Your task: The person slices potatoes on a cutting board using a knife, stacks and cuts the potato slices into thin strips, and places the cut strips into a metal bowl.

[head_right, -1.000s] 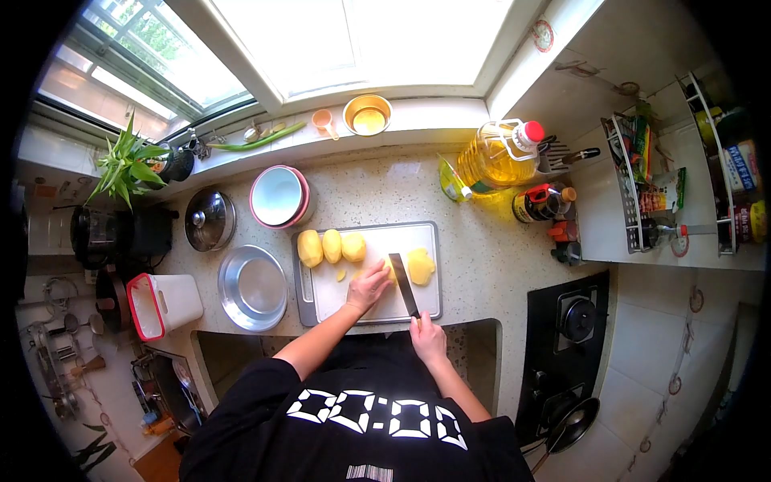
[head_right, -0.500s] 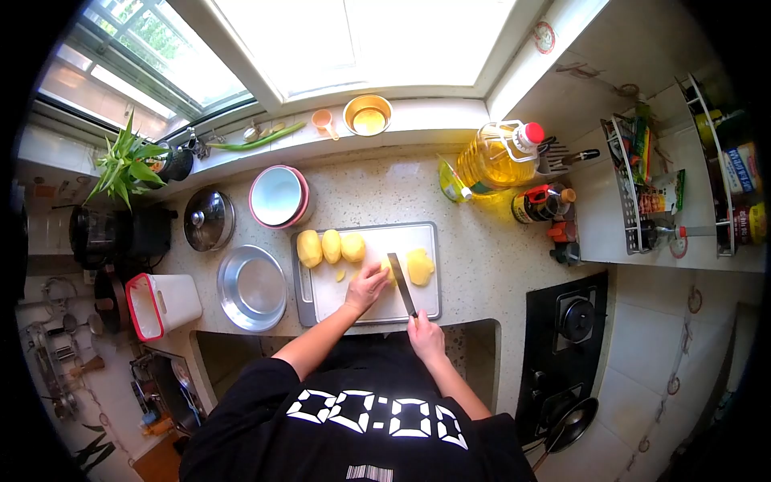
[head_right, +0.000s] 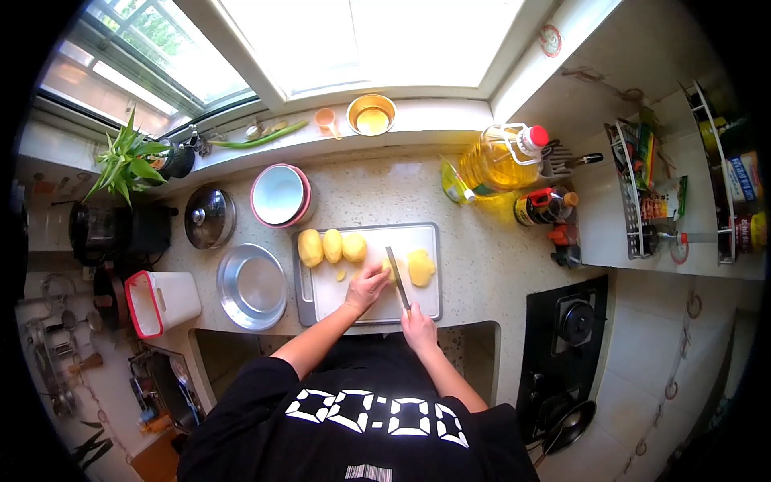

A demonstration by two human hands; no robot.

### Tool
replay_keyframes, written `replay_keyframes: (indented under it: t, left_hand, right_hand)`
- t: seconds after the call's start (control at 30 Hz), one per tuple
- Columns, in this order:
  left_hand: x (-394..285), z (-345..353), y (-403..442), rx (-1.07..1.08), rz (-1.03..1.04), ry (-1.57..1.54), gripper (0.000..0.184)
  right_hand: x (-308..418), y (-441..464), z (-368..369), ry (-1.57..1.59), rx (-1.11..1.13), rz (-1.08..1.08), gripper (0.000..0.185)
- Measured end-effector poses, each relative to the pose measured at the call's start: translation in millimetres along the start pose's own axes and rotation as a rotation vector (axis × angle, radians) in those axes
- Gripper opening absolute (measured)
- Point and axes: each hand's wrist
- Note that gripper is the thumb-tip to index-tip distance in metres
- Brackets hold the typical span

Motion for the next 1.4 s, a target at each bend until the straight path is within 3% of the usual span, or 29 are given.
replay_keyframes:
  t: [0.27,0.5,1.4]
  left_hand:
    - [-3.5,-1.5,0.1,-0.006,0.001,-0.022,0.039]
    - [-6.3,-5.8,4.2,0.011,-0.15,-0.168,0.042]
    - [-0.7,-4.2,3.5,0.001,-0.101,-0.11,0.038]
  right_hand:
    - [-0.6,4.8,8.5,-0.037,-0.018,0.006,0.03]
    - [0.6,1.4,6.1,-0.014,-0.05,0.028,0.029]
    - [7.3,-33.2,-16.1,0.041,-0.055,0.024,0.024]
Point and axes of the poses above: each hand's wrist, its own y-axis towards the middle knuckle, its own z-axis out of the palm, x = y × z, and after that the axes turned 12 degrees about x, right-handed
